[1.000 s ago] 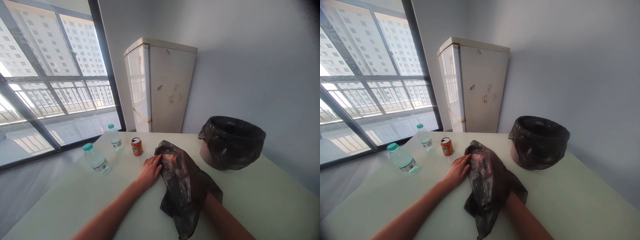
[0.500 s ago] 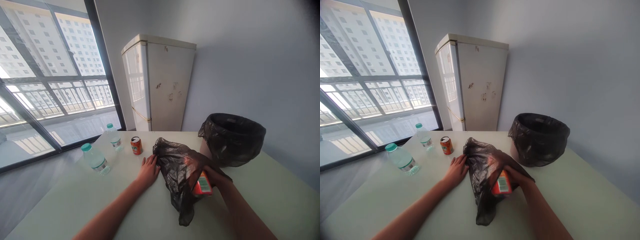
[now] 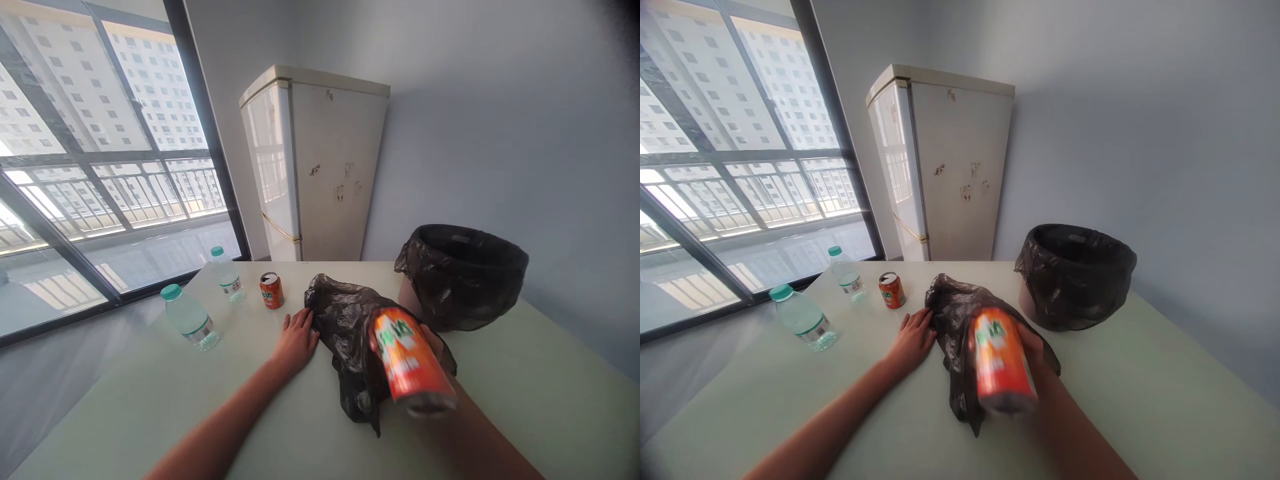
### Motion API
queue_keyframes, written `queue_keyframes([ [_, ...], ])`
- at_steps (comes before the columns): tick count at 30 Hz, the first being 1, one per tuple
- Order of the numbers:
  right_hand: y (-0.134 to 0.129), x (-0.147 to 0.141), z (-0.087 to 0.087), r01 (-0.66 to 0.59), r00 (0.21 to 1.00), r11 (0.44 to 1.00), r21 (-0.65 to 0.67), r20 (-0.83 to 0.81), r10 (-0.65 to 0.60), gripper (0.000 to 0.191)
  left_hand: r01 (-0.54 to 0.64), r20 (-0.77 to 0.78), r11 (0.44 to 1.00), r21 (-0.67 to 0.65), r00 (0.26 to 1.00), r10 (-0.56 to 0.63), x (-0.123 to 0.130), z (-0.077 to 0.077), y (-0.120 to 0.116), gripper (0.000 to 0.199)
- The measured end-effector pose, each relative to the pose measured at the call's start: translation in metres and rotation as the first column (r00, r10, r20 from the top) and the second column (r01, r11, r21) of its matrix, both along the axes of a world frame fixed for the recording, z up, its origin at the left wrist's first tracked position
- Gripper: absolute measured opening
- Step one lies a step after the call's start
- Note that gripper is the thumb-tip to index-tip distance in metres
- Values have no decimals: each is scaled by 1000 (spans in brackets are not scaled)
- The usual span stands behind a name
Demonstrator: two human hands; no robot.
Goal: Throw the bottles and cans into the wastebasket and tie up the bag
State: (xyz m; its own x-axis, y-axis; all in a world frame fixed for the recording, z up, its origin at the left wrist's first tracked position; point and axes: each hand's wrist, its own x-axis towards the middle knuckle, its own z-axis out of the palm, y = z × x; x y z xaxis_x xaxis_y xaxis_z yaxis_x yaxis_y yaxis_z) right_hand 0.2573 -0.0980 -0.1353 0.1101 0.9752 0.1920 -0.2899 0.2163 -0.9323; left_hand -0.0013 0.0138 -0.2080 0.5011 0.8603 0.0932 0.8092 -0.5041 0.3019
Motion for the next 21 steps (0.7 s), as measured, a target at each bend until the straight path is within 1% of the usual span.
queue_keyframes([
  [2,13,-11,4,-56,995,997,-54,-87,51,54,7,17,1000,-3,1000,-7,0,2,-1,56],
  [4,25,-21,7,-153,971,982,-107,-200,129,55,1,47,1000,-2,999,-1,0,3,-3,55],
  [6,33,-28,7,-227,943,966,-123,-274,187,55,-6,101,1000,13,995,5,1,4,-4,54],
  [7,35,-31,6,-237,937,964,-119,-290,194,54,-4,135,1000,21,991,2,1,5,-4,53],
  [9,37,-33,3,-209,941,973,-99,-290,173,52,4,223,999,34,975,-12,1,7,-6,49],
  [11,38,-34,-1,-167,950,983,-72,-278,141,50,-3,367,999,54,930,-17,-1,12,-8,42],
  [13,39,-34,-5,-112,958,993,-38,-268,98,48,-27,542,996,87,840,-24,-3,20,-11,39],
  [14,39,-34,-6,-82,961,997,-15,-268,75,47,-17,606,995,103,794,-49,-4,24,-13,40],
  [15,39,-35,-8,-51,961,999,10,-270,52,46,25,636,993,117,766,-94,-5,28,-15,42],
  [16,39,-35,-8,-26,962,999,37,-270,35,46,95,629,987,128,762,-155,-6,32,-18,43],
  [17,37,-36,-9,-12,963,998,62,-266,28,48,184,587,974,131,778,-226,-5,35,-20,44],
  [19,32,-37,-7,-11,971,995,102,-238,35,59,344,438,933,103,827,-353,-2,36,-24,43],
  [21,25,-36,-2,-24,982,991,134,-183,49,70,430,281,902,50,860,-426,2,32,-26,40],
])
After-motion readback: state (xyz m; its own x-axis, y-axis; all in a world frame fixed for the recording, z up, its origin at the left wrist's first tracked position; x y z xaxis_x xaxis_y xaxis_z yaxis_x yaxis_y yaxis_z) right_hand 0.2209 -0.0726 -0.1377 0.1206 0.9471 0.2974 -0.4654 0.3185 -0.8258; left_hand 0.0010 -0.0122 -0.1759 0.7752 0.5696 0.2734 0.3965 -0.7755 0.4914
